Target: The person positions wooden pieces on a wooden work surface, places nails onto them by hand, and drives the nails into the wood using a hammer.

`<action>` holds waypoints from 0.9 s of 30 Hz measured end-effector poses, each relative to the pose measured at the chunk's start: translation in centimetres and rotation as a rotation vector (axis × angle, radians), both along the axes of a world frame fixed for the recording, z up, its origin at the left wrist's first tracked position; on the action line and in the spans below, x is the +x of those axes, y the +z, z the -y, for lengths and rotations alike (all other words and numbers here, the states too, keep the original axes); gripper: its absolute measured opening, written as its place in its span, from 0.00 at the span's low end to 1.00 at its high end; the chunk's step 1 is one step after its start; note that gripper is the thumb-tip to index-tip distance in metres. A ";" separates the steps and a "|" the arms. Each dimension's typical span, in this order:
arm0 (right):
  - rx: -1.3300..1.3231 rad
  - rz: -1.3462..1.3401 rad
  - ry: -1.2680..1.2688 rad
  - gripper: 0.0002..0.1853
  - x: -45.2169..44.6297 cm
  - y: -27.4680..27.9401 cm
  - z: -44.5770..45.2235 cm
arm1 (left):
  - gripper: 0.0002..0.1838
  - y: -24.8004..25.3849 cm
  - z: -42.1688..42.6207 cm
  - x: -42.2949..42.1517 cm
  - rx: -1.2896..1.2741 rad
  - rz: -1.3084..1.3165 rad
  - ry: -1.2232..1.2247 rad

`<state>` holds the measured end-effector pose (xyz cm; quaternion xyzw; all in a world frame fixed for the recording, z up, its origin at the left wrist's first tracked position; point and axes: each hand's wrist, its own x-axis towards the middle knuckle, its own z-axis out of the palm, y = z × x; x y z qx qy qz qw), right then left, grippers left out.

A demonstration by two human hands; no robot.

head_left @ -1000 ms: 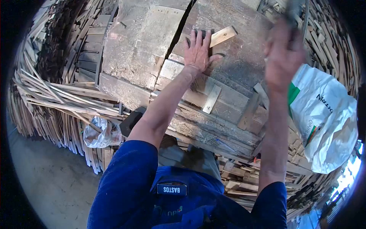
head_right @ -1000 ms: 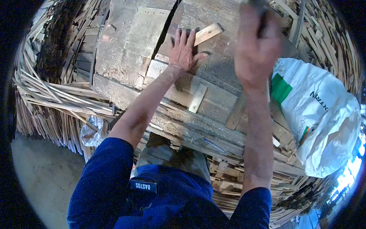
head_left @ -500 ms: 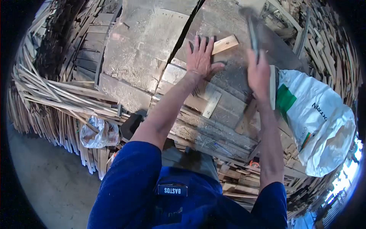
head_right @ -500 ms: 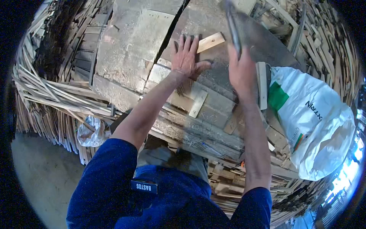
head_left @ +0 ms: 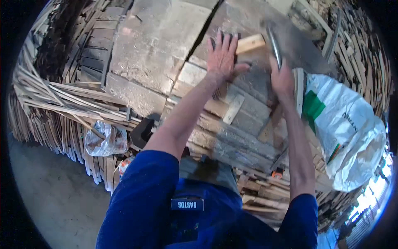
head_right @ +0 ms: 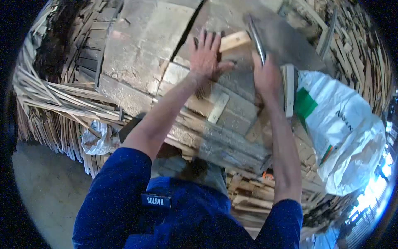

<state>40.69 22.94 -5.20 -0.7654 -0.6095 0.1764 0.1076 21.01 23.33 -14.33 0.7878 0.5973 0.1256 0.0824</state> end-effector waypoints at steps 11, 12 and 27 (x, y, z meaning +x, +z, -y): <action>-0.143 0.062 0.064 0.23 1.9 -0.2 2.6 | 0.63 0.9 -1.8 -0.5 0.008 0.000 0.006; -0.113 0.037 0.053 0.23 2.2 -0.6 2.1 | 0.63 0.7 -2.6 -0.9 0.019 -0.003 0.025; -0.127 -0.210 -0.065 0.24 2.6 -1.3 6.8 | 0.65 -0.1 -1.8 -0.5 0.038 0.005 -0.008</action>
